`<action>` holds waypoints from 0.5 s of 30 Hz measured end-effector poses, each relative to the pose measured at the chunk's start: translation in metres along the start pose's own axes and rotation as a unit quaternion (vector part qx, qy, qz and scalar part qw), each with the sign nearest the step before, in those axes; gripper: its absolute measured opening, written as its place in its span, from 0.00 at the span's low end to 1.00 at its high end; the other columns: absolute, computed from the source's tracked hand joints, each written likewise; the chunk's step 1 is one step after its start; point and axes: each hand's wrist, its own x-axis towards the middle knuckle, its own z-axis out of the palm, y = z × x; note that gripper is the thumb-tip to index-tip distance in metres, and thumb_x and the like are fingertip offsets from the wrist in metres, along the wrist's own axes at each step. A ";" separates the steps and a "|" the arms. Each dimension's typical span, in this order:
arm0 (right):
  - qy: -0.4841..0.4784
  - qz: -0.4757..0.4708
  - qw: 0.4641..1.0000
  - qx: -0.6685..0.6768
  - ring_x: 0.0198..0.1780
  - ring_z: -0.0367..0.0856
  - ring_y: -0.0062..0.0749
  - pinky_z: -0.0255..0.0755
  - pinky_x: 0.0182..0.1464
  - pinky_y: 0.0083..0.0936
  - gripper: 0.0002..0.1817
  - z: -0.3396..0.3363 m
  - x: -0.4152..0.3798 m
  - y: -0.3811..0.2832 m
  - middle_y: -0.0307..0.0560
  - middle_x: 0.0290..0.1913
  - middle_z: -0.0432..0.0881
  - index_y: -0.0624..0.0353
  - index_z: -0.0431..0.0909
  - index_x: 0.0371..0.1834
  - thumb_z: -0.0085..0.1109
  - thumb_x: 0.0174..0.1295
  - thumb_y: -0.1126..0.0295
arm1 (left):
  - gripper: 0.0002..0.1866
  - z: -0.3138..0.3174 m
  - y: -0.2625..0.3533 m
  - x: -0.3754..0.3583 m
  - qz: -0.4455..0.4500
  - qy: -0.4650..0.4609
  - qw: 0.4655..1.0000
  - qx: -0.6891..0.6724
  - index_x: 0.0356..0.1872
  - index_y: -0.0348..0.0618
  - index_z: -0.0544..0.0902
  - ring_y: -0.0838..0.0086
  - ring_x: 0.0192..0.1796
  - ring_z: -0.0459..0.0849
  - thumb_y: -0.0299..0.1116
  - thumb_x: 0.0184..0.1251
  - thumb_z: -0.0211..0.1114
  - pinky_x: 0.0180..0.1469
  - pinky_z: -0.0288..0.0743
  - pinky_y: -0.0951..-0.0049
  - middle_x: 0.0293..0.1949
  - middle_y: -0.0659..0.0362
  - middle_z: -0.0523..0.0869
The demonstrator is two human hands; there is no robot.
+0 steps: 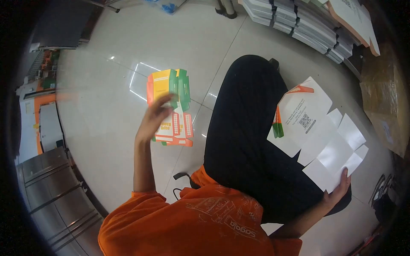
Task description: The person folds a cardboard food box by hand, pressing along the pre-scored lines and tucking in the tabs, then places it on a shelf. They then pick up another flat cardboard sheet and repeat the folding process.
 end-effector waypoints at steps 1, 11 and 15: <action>-0.003 0.001 1.000 -0.001 0.51 0.79 0.37 0.75 0.52 0.30 0.29 0.002 0.001 -0.003 0.52 0.53 0.78 0.68 0.69 0.63 0.59 0.66 0.58 | 0.37 -0.028 -0.059 0.015 -0.011 0.151 0.982 0.110 0.66 0.30 0.64 0.61 0.50 0.83 0.37 0.60 0.72 0.52 0.79 0.66 0.50 0.42 0.80; -0.029 -0.008 0.999 -0.022 0.49 0.80 0.36 0.76 0.50 0.30 0.29 -0.002 0.004 -0.002 0.52 0.52 0.78 0.69 0.70 0.62 0.60 0.65 0.58 | 0.57 -0.058 -0.187 0.012 -0.187 0.199 0.927 0.256 0.65 0.33 0.63 0.48 0.64 0.66 0.56 0.37 0.82 0.66 0.63 0.48 0.62 0.42 0.64; -0.021 0.008 1.000 -0.020 0.47 0.81 0.35 0.77 0.48 0.29 0.28 -0.002 0.002 -0.004 0.52 0.50 0.79 0.69 0.70 0.62 0.60 0.65 0.58 | 0.49 0.004 -0.134 0.022 -0.258 0.209 0.880 0.339 0.63 0.34 0.65 0.49 0.66 0.62 0.52 0.43 0.79 0.66 0.63 0.52 0.64 0.42 0.60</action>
